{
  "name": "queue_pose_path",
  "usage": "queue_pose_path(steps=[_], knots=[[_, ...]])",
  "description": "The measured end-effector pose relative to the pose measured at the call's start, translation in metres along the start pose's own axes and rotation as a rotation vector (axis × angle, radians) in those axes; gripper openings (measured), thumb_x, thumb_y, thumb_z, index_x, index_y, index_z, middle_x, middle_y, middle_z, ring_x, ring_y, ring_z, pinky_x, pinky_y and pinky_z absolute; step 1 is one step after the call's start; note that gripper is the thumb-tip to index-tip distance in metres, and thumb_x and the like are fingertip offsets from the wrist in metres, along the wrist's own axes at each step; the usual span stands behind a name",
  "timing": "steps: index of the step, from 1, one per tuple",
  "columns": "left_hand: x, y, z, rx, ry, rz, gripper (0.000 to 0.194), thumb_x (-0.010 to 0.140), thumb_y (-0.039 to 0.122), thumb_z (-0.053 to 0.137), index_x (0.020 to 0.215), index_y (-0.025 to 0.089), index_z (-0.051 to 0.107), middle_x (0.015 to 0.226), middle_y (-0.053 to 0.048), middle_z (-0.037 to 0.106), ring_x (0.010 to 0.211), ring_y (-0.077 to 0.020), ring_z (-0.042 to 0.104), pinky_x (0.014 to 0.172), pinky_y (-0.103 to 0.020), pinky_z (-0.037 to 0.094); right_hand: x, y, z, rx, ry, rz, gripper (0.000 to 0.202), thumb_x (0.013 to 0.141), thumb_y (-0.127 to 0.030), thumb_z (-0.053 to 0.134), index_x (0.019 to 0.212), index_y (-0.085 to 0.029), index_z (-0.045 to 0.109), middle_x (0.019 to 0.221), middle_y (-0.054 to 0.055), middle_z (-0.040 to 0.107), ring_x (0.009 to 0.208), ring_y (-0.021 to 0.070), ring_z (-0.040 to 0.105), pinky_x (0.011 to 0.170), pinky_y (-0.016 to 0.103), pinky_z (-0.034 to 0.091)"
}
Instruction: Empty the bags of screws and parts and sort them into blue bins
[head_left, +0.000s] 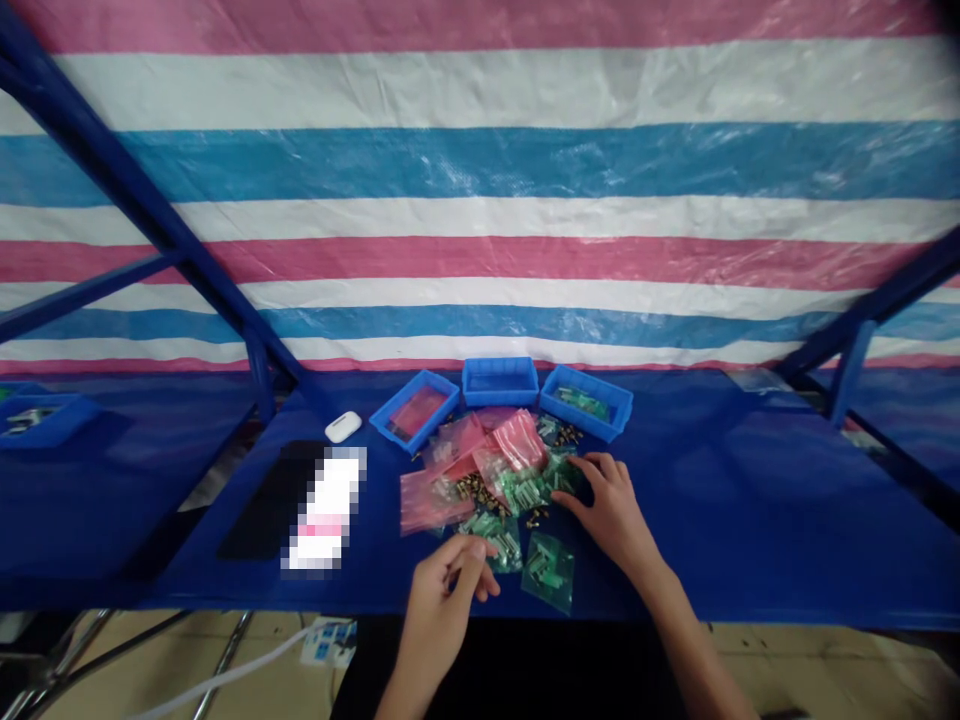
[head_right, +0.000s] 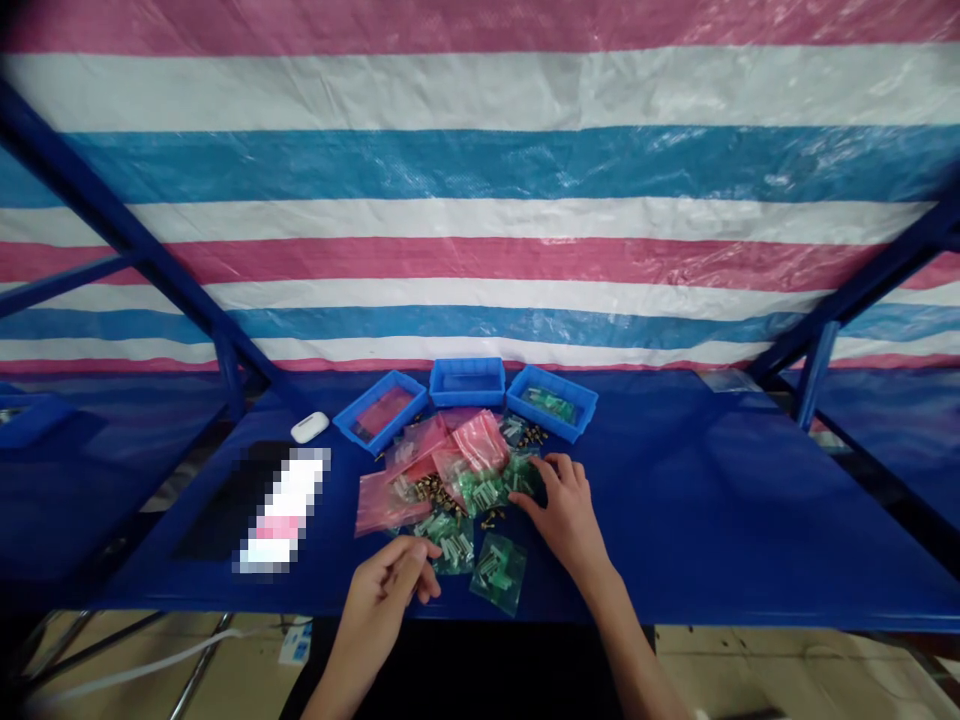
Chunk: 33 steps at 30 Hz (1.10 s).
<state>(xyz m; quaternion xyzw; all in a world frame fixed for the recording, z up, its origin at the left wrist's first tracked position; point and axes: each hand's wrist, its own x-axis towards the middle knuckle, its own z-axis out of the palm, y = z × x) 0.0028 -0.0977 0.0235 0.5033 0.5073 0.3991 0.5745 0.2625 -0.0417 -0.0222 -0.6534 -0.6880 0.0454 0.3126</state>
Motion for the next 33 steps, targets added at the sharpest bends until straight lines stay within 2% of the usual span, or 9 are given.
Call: queue_pose_path(steps=[4,9,12,14,17,20,24,28,33], knots=[[0.000,-0.001,0.000,0.002,0.000,-0.008,0.035,0.092,0.045,0.050,0.092,0.014,0.067,0.063,-0.005,0.065,0.060,-0.0136,0.056,0.060,-0.023,0.044,0.001,0.004,0.003,0.058,-0.001,0.081,0.042,0.075,-0.053,0.070,0.102,-0.022,0.062,0.107,0.011,0.060,0.098,0.0305,0.053,0.083,0.045,0.045],[0.000,-0.004,-0.001,-0.011,0.008,-0.018,0.036,0.093,0.045,0.049,0.091,0.013,0.067,0.063,-0.005,0.064,0.060,-0.0139,0.055,0.061,-0.023,0.043,-0.004,-0.004,-0.012,0.296,0.021,0.381,0.039,0.078,-0.054,0.065,0.099,-0.021,0.058,0.080,0.004,0.064,0.071,0.0225,0.058,0.064,0.033,0.045],[0.001,-0.004,0.000,-0.019,0.012,-0.018,0.036,0.093,0.045,0.050,0.093,0.013,0.067,0.063,-0.005,0.064,0.060,-0.0138,0.055,0.060,-0.023,0.043,-0.012,-0.017,-0.023,0.509,0.024,0.481,0.037,0.077,-0.054,0.066,0.092,-0.021,0.060,0.073,0.002,0.062,0.066,0.0196,0.055,0.059,0.029,0.042],[0.002,-0.001,0.003,-0.006,0.000,-0.004,0.035,0.092,0.044,0.052,0.097,0.013,0.067,0.067,-0.006,0.065,0.060,-0.0135,0.055,0.060,-0.023,0.043,-0.019,-0.031,-0.029,0.671,-0.092,0.489,0.033,0.077,-0.050,0.069,0.088,-0.020,0.060,0.071,0.001,0.060,0.064,0.0178,0.053,0.058,0.027,0.041],[0.002,0.005,0.009,0.080,-0.024,0.037,0.030,0.088,0.041,0.059,0.103,0.016,0.067,0.076,-0.005,0.067,0.064,-0.0141,0.057,0.060,-0.023,0.043,-0.029,-0.056,-0.034,0.836,-0.404,0.395,0.027,0.075,-0.043,0.073,0.085,-0.020,0.062,0.072,-0.001,0.060,0.067,0.0163,0.053,0.061,0.025,0.042],[0.002,0.010,0.015,0.158,-0.099,0.069,0.022,0.084,0.036,0.064,0.095,0.017,0.069,0.077,-0.004,0.067,0.069,-0.0153,0.059,0.062,-0.023,0.042,-0.036,-0.078,-0.034,0.868,-0.577,0.299,0.032,0.073,-0.037,0.076,0.099,-0.022,0.064,0.080,-0.001,0.064,0.074,0.0167,0.057,0.066,0.025,0.043],[0.002,0.007,0.017,0.134,-0.122,0.023,0.025,0.087,0.037,0.060,0.075,0.016,0.065,0.066,-0.002,0.062,0.064,-0.0143,0.056,0.062,-0.023,0.042,-0.041,-0.090,-0.029,0.935,-0.514,0.355,0.047,0.072,-0.038,0.077,0.114,-0.024,0.059,0.088,0.000,0.067,0.081,0.0186,0.061,0.072,0.027,0.046],[0.003,-0.002,0.017,-0.024,-0.086,-0.063,0.027,0.086,0.040,0.061,0.080,0.014,0.063,0.066,-0.001,0.059,0.061,-0.0128,0.054,0.056,-0.021,0.040,-0.048,-0.096,-0.022,1.066,-0.534,0.364,0.027,0.084,-0.043,0.064,0.094,-0.019,0.064,0.089,0.004,0.068,0.086,0.0208,0.062,0.077,0.029,0.047],[0.001,-0.005,0.019,-0.138,-0.123,-0.087,0.027,0.086,0.039,0.062,0.089,0.013,0.063,0.071,-0.002,0.059,0.063,-0.0120,0.054,0.056,-0.021,0.041,-0.057,-0.100,-0.022,1.029,-0.464,0.365,0.029,0.092,-0.043,0.053,0.083,-0.017,0.061,0.076,0.002,0.060,0.072,0.0158,0.054,0.065,0.025,0.042]])
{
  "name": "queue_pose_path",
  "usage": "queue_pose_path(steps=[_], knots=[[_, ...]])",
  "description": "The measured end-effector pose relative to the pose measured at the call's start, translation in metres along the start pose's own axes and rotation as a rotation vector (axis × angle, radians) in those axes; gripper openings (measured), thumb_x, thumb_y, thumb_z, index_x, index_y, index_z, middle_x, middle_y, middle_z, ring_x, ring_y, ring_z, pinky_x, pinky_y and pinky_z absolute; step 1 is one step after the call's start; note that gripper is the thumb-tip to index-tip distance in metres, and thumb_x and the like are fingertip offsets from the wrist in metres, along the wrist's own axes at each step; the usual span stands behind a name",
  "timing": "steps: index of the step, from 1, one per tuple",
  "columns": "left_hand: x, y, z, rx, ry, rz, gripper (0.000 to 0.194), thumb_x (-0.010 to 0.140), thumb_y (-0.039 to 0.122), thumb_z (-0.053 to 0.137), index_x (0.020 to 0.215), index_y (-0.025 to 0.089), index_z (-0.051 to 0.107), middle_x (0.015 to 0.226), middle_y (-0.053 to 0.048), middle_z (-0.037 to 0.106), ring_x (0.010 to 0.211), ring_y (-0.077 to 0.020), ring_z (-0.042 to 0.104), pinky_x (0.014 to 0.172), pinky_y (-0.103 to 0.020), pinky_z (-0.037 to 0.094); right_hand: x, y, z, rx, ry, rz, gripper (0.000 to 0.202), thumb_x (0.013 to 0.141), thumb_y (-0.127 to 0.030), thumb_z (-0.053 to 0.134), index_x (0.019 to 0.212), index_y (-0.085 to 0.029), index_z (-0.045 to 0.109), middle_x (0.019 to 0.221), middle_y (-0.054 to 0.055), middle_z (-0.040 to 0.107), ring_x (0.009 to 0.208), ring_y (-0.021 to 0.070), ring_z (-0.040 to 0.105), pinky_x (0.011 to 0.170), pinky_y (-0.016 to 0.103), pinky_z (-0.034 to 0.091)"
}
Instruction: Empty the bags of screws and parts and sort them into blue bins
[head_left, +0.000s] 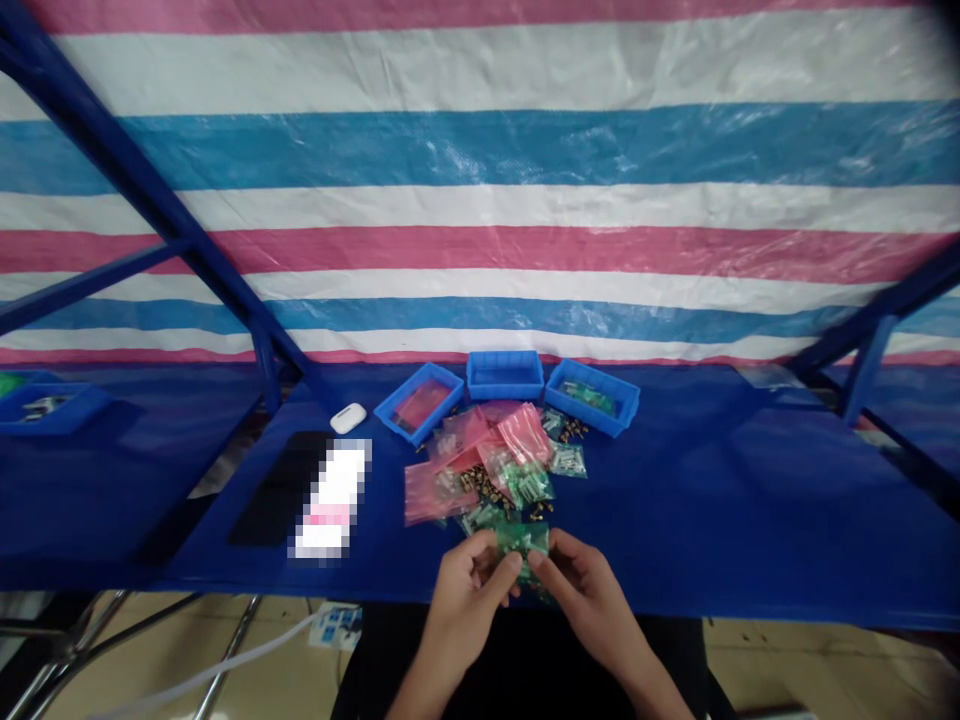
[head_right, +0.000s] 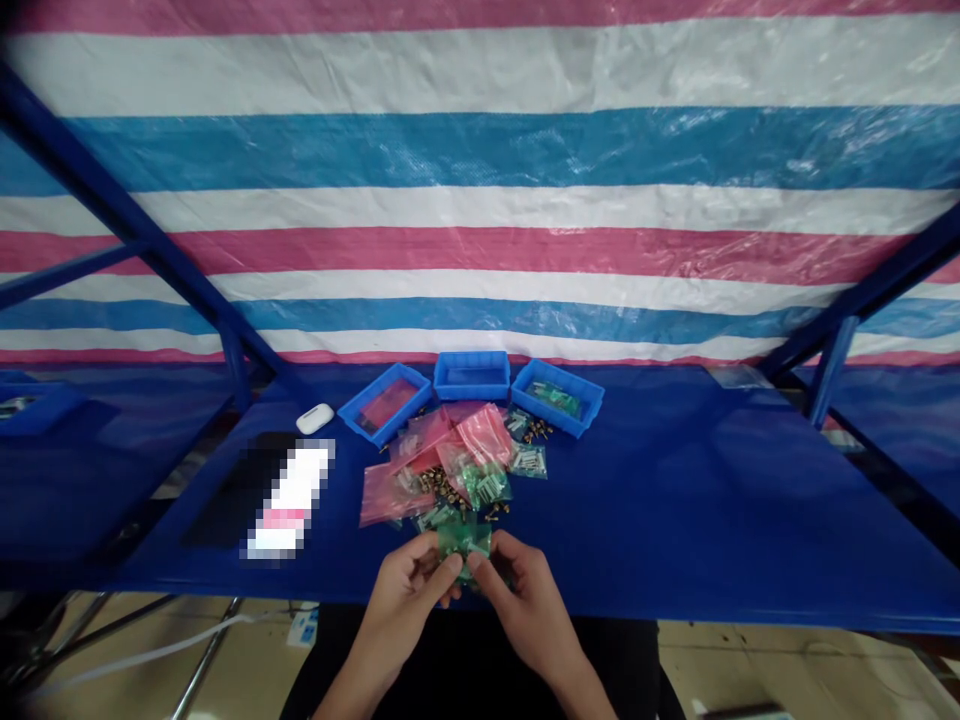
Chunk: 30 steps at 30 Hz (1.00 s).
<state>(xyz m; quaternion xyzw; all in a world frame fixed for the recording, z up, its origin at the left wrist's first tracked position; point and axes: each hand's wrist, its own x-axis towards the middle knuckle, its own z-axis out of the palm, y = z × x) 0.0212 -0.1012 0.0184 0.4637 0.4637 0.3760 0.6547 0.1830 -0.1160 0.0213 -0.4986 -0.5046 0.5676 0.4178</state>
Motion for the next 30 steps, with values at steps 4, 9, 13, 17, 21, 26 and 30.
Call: queue_pose_path(steps=[4,9,13,17,21,26,30], knots=[[-0.002,0.005,0.000,0.055,-0.045,0.014,0.029,0.088,0.039,0.060,0.102,0.013,0.065,0.080,-0.005,0.063,0.066,-0.0131,0.057,0.056,-0.021,0.042,-0.002,-0.005,-0.002,-0.131,0.030,-0.042,0.028,0.091,-0.039,0.055,0.075,-0.017,0.056,0.068,-0.002,0.051,0.064,0.0118,0.043,0.057,0.022,0.034],[-0.003,0.009,-0.002,0.101,-0.046,0.044,0.025,0.088,0.037,0.060,0.093,0.013,0.065,0.075,-0.003,0.062,0.069,-0.0136,0.057,0.060,-0.021,0.044,-0.001,-0.010,-0.001,-0.216,0.030,-0.030,0.034,0.093,-0.041,0.052,0.068,-0.018,0.045,0.062,-0.004,0.040,0.060,0.0104,0.036,0.053,0.022,0.028],[-0.001,0.011,-0.003,0.017,-0.028,0.051,0.025,0.088,0.037,0.060,0.089,0.012,0.063,0.074,-0.003,0.061,0.065,-0.0120,0.054,0.060,-0.021,0.044,-0.003,-0.009,0.001,-0.195,-0.002,-0.017,0.035,0.095,-0.043,0.046,0.071,-0.018,0.049,0.063,-0.003,0.047,0.060,0.0111,0.043,0.056,0.023,0.032],[-0.001,0.014,-0.006,0.027,-0.055,0.061,0.024,0.089,0.034,0.060,0.095,0.012,0.065,0.081,-0.005,0.065,0.077,-0.0157,0.060,0.072,-0.025,0.047,-0.004,-0.009,0.001,-0.154,-0.044,-0.039,0.026,0.094,-0.041,0.050,0.085,-0.018,0.057,0.071,-0.001,0.053,0.067,0.0125,0.048,0.061,0.024,0.036],[-0.001,0.011,-0.008,0.116,-0.020,0.127,0.020,0.089,0.032,0.060,0.096,0.014,0.066,0.086,-0.005,0.066,0.084,-0.0178,0.061,0.080,-0.028,0.048,-0.003,-0.011,0.000,-0.154,-0.048,-0.064,0.020,0.093,-0.037,0.053,0.087,-0.019,0.058,0.074,-0.001,0.054,0.069,0.0131,0.050,0.063,0.024,0.039],[-0.002,0.011,-0.010,0.285,-0.018,0.266,0.015,0.086,0.023,0.062,0.100,0.018,0.066,0.101,-0.007,0.065,0.092,-0.0195,0.061,0.078,-0.027,0.048,-0.003,-0.012,-0.006,-0.202,0.023,-0.279,0.006,0.090,-0.022,0.057,0.094,-0.023,0.062,0.096,0.003,0.061,0.086,0.0167,0.057,0.077,0.028,0.045],[-0.004,0.012,-0.015,0.372,0.020,0.418,0.023,0.080,0.019,0.069,0.103,0.023,0.067,0.125,-0.008,0.056,0.098,-0.0197,0.059,0.076,-0.026,0.048,-0.002,-0.006,-0.012,-0.264,0.066,-0.511,0.019,0.089,-0.010,0.055,0.092,-0.026,0.065,0.111,0.004,0.061,0.113,0.0217,0.053,0.098,0.038,0.040]])
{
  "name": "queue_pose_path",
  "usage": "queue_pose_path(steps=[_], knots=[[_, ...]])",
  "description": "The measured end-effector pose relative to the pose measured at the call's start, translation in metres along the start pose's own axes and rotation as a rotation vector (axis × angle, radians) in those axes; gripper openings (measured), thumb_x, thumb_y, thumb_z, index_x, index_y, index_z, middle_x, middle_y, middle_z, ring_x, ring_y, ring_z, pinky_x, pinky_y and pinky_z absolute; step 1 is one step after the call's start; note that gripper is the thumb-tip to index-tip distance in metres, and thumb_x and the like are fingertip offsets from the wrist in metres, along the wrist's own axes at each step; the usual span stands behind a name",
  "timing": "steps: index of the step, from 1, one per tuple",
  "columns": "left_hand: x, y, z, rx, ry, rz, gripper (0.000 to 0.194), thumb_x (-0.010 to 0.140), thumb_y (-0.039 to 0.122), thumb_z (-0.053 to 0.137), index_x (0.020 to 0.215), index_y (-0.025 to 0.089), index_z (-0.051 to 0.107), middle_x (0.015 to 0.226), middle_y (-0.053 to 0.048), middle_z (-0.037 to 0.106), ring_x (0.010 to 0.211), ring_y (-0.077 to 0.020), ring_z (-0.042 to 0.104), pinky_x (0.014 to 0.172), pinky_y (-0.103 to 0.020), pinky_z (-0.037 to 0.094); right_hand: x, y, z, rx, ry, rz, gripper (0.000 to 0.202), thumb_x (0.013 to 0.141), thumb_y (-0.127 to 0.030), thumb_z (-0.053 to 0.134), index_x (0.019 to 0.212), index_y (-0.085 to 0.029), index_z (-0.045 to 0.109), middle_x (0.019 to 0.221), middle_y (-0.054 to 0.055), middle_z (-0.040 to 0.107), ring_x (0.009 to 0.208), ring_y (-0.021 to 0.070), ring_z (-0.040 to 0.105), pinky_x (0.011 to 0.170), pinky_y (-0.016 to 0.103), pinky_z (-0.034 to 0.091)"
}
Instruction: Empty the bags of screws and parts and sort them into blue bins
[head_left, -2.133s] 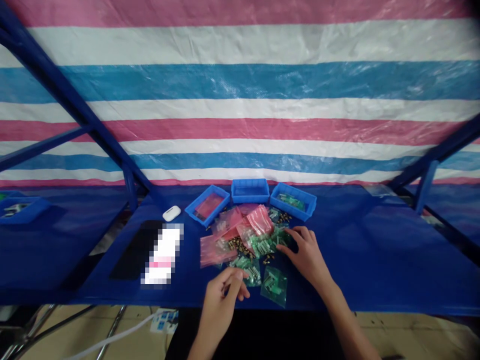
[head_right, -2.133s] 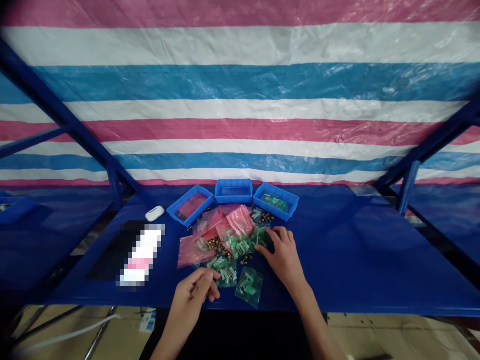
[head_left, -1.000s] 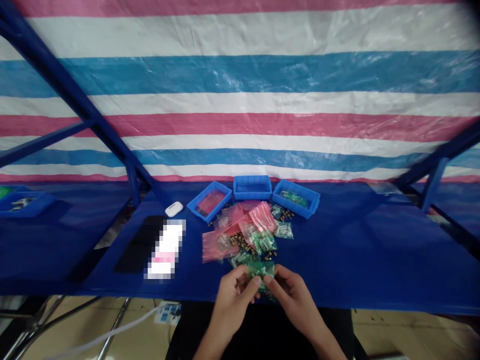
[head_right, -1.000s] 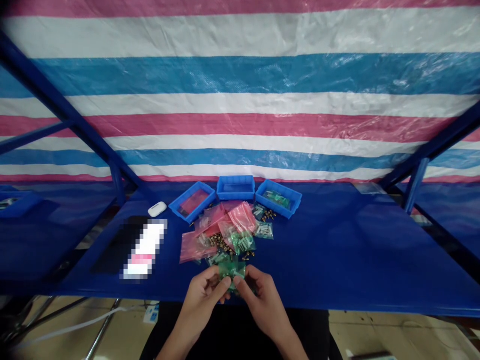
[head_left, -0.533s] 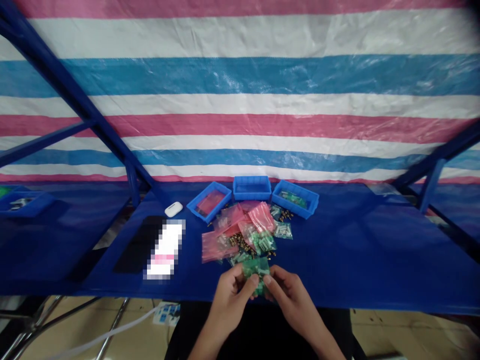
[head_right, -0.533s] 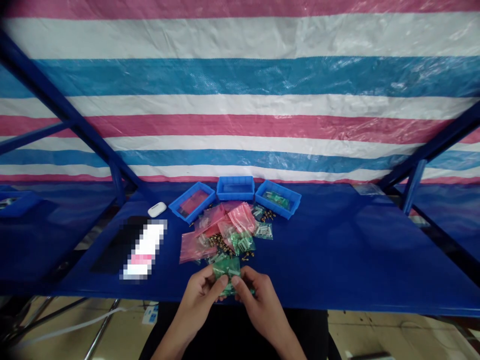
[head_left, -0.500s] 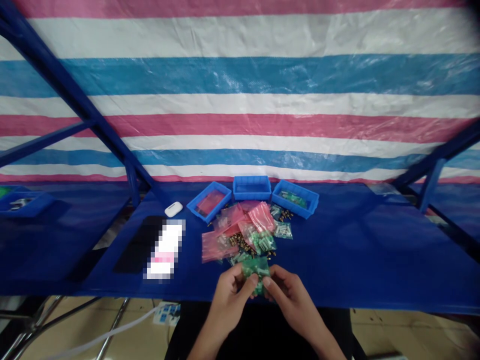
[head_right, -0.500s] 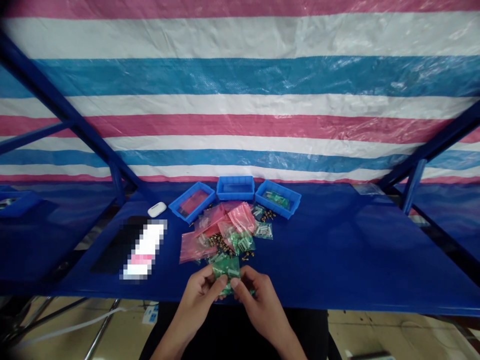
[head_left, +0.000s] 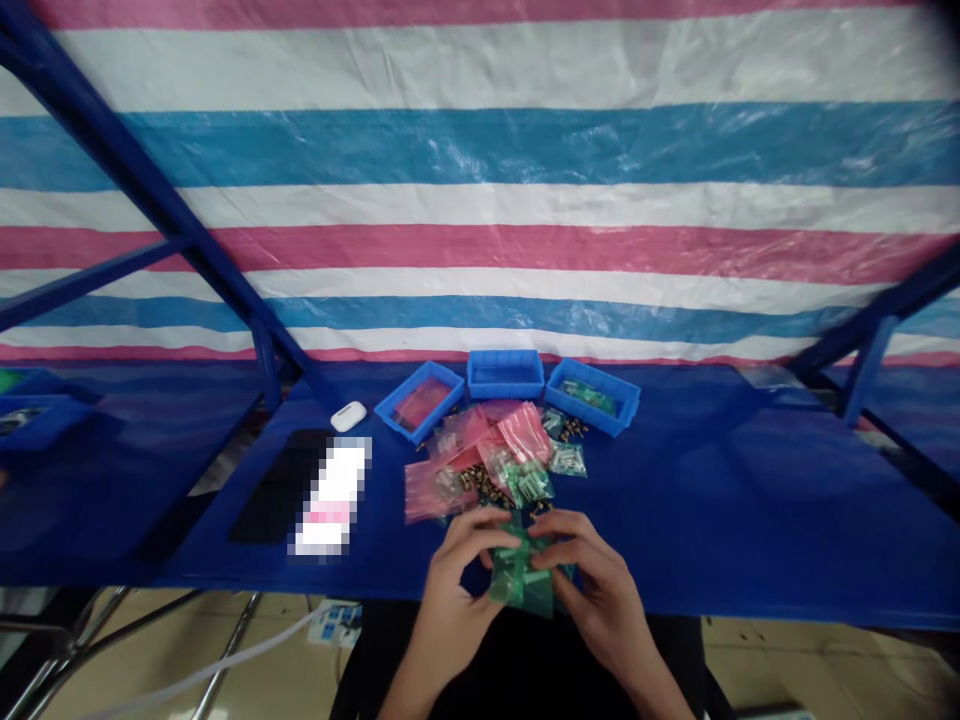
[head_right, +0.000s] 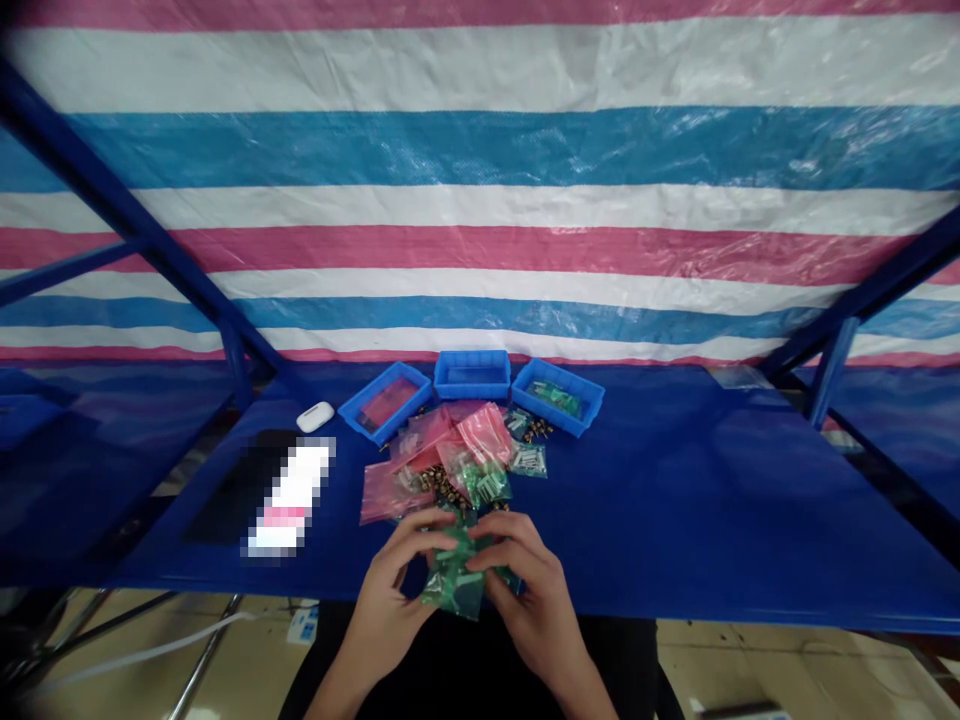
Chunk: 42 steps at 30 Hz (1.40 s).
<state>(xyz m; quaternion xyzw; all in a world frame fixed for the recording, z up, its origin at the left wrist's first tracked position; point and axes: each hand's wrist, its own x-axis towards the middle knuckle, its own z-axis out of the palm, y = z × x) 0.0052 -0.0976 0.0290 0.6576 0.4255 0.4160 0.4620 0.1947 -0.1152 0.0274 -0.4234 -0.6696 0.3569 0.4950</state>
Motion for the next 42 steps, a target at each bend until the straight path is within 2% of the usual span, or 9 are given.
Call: queue_pose_path(steps=[7,11,16,19,24,29,34,38,42], knots=[[-0.001,-0.005,-0.004,0.143,0.036,0.132,0.018,0.081,0.018,0.069,0.096,0.026,0.072,0.116,-0.007,0.062,0.107,-0.0226,0.057,0.086,-0.031,0.048,-0.003,0.006,0.003,0.033,0.037,0.044,0.015,0.089,-0.013,0.056,0.083,-0.024,0.064,0.107,0.004,0.066,0.113,0.0228,0.055,0.097,0.039,0.042],[0.001,-0.002,-0.004,0.098,-0.016,-0.064,0.014,0.084,0.027,0.067,0.073,0.018,0.070,0.074,-0.003,0.067,0.069,-0.0145,0.059,0.065,-0.024,0.045,-0.005,0.004,0.002,0.065,0.006,0.320,0.013,0.087,-0.026,0.064,0.099,-0.023,0.063,0.089,0.003,0.067,0.083,0.0175,0.061,0.075,0.028,0.047],[0.002,0.004,-0.001,-0.048,-0.116,-0.225,0.027,0.091,0.034,0.056,0.074,0.016,0.064,0.064,-0.002,0.067,0.064,-0.0140,0.060,0.066,-0.024,0.043,-0.006,0.002,0.002,0.299,-0.101,0.493,0.017,0.088,-0.034,0.062,0.093,-0.018,0.062,0.072,0.000,0.064,0.066,0.0130,0.058,0.065,0.025,0.045],[0.003,0.004,0.001,-0.134,-0.053,-0.287,0.026,0.094,0.037,0.051,0.093,0.016,0.066,0.068,-0.002,0.069,0.064,-0.0134,0.060,0.066,-0.023,0.043,0.006,0.005,-0.008,0.398,0.039,0.534,0.018,0.087,-0.036,0.064,0.088,-0.018,0.061,0.061,-0.003,0.060,0.056,0.0100,0.052,0.057,0.022,0.042],[0.002,0.003,-0.003,-0.163,0.013,-0.313,0.028,0.094,0.040,0.052,0.100,0.017,0.066,0.071,-0.003,0.069,0.063,-0.0126,0.058,0.063,-0.022,0.042,0.060,0.024,-0.049,0.388,0.513,0.389,0.019,0.085,-0.037,0.067,0.087,-0.018,0.064,0.072,0.001,0.067,0.068,0.0113,0.060,0.068,0.022,0.047],[-0.002,0.001,-0.005,-0.149,0.032,-0.318,0.028,0.093,0.040,0.053,0.095,0.016,0.067,0.068,-0.003,0.068,0.064,-0.0131,0.059,0.065,-0.022,0.043,0.084,0.049,-0.061,0.504,0.455,0.516,0.042,0.080,-0.046,0.069,0.110,-0.017,0.061,0.094,0.011,0.073,0.084,0.0218,0.068,0.075,0.034,0.053],[-0.003,-0.003,-0.004,-0.136,0.050,-0.333,0.030,0.093,0.040,0.052,0.095,0.016,0.068,0.068,-0.003,0.067,0.066,-0.0149,0.062,0.066,-0.023,0.045,0.054,0.060,-0.049,0.104,0.374,0.473,0.043,0.087,-0.051,0.057,0.109,-0.015,0.065,0.077,0.007,0.068,0.063,0.0176,0.060,0.055,0.028,0.046],[-0.001,-0.005,-0.003,-0.084,0.036,-0.306,0.031,0.093,0.039,0.050,0.098,0.015,0.070,0.068,-0.004,0.067,0.068,-0.0167,0.063,0.067,-0.025,0.047,0.039,0.071,-0.054,-0.460,0.382,0.354,0.039,0.089,-0.050,0.054,0.107,-0.019,0.068,0.089,0.009,0.067,0.080,0.0232,0.060,0.073,0.036,0.048],[0.001,-0.005,0.000,-0.036,0.027,-0.272,0.031,0.093,0.039,0.051,0.098,0.015,0.071,0.067,-0.003,0.067,0.065,-0.0162,0.061,0.065,-0.024,0.047,0.037,0.087,-0.056,-0.876,0.260,0.141,0.047,0.087,-0.048,0.058,0.126,-0.024,0.061,0.116,0.013,0.059,0.104,0.0311,0.051,0.085,0.045,0.045]])
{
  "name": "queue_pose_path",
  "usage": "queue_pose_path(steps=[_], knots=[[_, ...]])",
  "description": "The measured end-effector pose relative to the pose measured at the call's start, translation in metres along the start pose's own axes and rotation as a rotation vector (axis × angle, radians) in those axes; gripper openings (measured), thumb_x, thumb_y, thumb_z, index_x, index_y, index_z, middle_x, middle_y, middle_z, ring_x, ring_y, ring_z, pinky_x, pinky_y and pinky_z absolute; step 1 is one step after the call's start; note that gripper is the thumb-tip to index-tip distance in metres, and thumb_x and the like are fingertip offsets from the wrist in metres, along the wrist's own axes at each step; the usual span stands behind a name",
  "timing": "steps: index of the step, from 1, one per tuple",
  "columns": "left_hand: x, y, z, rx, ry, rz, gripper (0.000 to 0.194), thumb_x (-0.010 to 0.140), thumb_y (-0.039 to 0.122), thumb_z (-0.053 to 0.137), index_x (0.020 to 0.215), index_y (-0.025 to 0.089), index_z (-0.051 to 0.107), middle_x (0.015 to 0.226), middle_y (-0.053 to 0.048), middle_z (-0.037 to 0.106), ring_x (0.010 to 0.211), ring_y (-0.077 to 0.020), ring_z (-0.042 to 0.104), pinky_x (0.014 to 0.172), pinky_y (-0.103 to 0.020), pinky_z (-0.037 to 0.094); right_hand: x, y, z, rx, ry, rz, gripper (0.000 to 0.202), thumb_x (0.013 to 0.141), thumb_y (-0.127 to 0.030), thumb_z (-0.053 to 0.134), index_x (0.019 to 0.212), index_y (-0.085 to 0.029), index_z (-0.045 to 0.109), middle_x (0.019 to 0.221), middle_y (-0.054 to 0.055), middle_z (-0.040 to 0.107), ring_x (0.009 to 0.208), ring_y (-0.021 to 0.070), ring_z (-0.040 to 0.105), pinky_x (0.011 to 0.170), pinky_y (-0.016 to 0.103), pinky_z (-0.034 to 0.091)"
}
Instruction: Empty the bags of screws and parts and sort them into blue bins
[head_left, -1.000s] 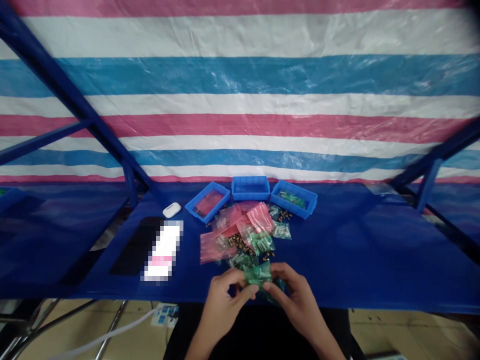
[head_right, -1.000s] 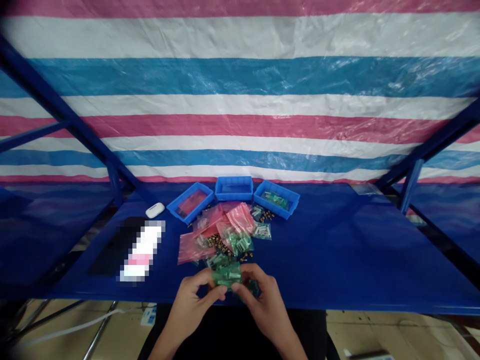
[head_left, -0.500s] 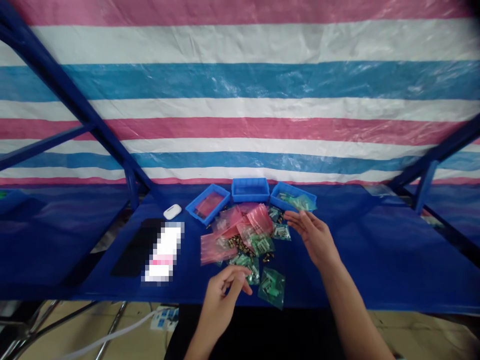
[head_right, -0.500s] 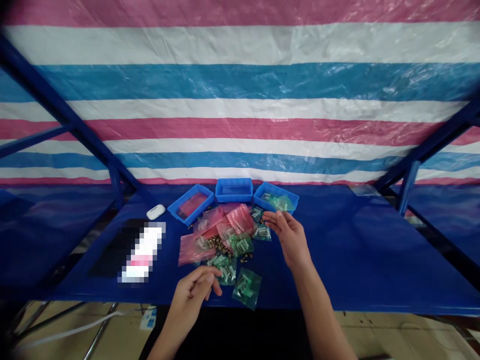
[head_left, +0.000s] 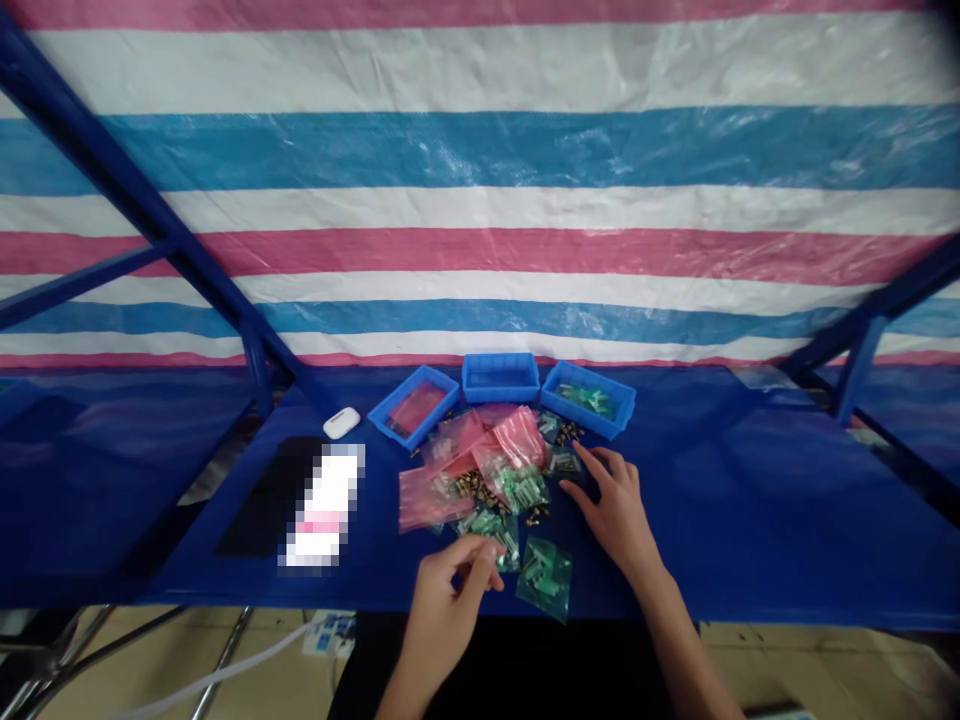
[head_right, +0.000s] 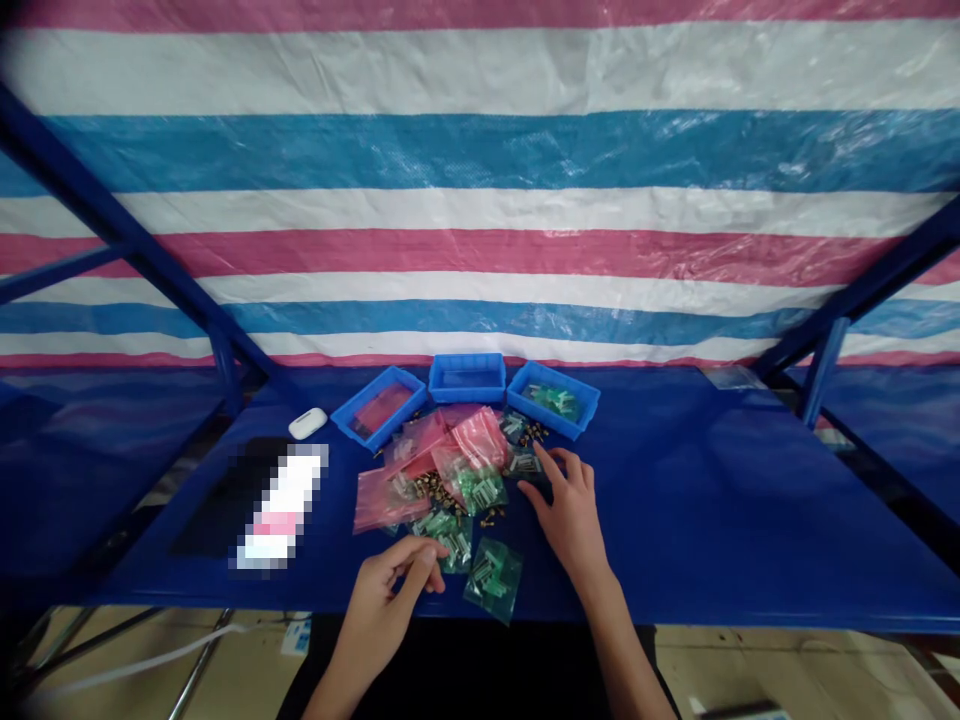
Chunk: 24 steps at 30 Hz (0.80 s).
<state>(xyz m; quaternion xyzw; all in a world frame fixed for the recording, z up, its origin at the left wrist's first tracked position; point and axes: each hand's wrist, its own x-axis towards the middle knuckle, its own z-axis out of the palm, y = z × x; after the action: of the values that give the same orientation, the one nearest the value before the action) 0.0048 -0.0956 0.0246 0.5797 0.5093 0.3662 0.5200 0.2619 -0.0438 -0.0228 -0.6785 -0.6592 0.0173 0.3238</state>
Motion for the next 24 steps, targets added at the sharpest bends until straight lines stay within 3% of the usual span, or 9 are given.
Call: queue_pose_path(steps=[3,9,11,14,17,21,24], knots=[[-0.001,0.001,0.002,0.019,0.000,0.009,0.031,0.093,0.038,0.050,0.098,0.016,0.071,0.066,-0.003,0.067,0.064,-0.0157,0.061,0.064,-0.024,0.047,-0.001,0.000,0.004,-0.138,-0.038,-0.066,0.042,0.089,-0.046,0.056,0.127,-0.026,0.060,0.122,0.013,0.056,0.108,0.0326,0.049,0.082,0.045,0.045],[-0.003,-0.002,0.004,0.009,0.014,0.016,0.029,0.094,0.037,0.051,0.096,0.016,0.071,0.065,-0.003,0.066,0.064,-0.0151,0.061,0.064,-0.023,0.046,-0.003,-0.009,-0.003,-0.164,-0.008,-0.040,0.036,0.098,-0.038,0.040,0.107,-0.014,0.065,0.103,0.016,0.064,0.097,0.0284,0.056,0.086,0.041,0.044],[-0.003,-0.003,0.003,0.002,0.013,0.011,0.029,0.094,0.037,0.050,0.096,0.016,0.071,0.066,-0.002,0.066,0.065,-0.0149,0.061,0.065,-0.023,0.046,-0.006,-0.009,-0.008,-0.080,0.038,0.078,0.039,0.098,-0.042,0.038,0.105,-0.013,0.064,0.095,0.016,0.067,0.090,0.0281,0.060,0.081,0.039,0.045],[-0.002,-0.003,0.003,-0.023,0.016,-0.002,0.030,0.094,0.038,0.050,0.097,0.016,0.070,0.066,-0.002,0.065,0.066,-0.0148,0.061,0.066,-0.023,0.046,-0.012,-0.012,-0.018,0.193,0.056,0.373,0.039,0.096,-0.049,0.042,0.105,-0.017,0.061,0.082,0.011,0.068,0.075,0.0248,0.063,0.068,0.034,0.046],[0.001,-0.001,0.006,-0.049,0.021,-0.014,0.031,0.094,0.039,0.050,0.097,0.015,0.069,0.068,-0.003,0.066,0.065,-0.0147,0.060,0.065,-0.024,0.046,-0.022,-0.029,-0.029,0.562,-0.061,0.513,0.038,0.093,-0.053,0.045,0.100,-0.019,0.060,0.069,0.004,0.063,0.063,0.0200,0.059,0.058,0.029,0.044],[0.005,0.005,0.015,-0.113,-0.016,-0.041,0.030,0.091,0.040,0.055,0.103,0.015,0.066,0.081,-0.005,0.068,0.065,-0.0137,0.061,0.063,-0.023,0.047,-0.038,-0.069,-0.035,0.907,-0.305,0.488,0.035,0.091,-0.053,0.050,0.092,-0.019,0.059,0.066,0.000,0.055,0.058,0.0151,0.052,0.053,0.025,0.040],[0.006,0.008,0.021,-0.207,-0.068,-0.069,0.028,0.087,0.040,0.061,0.097,0.015,0.064,0.077,-0.003,0.066,0.064,-0.0135,0.060,0.062,-0.023,0.047,-0.048,-0.093,-0.032,1.017,-0.459,0.451,0.032,0.091,-0.050,0.052,0.087,-0.019,0.057,0.068,-0.001,0.053,0.058,0.0129,0.051,0.053,0.023,0.040]])
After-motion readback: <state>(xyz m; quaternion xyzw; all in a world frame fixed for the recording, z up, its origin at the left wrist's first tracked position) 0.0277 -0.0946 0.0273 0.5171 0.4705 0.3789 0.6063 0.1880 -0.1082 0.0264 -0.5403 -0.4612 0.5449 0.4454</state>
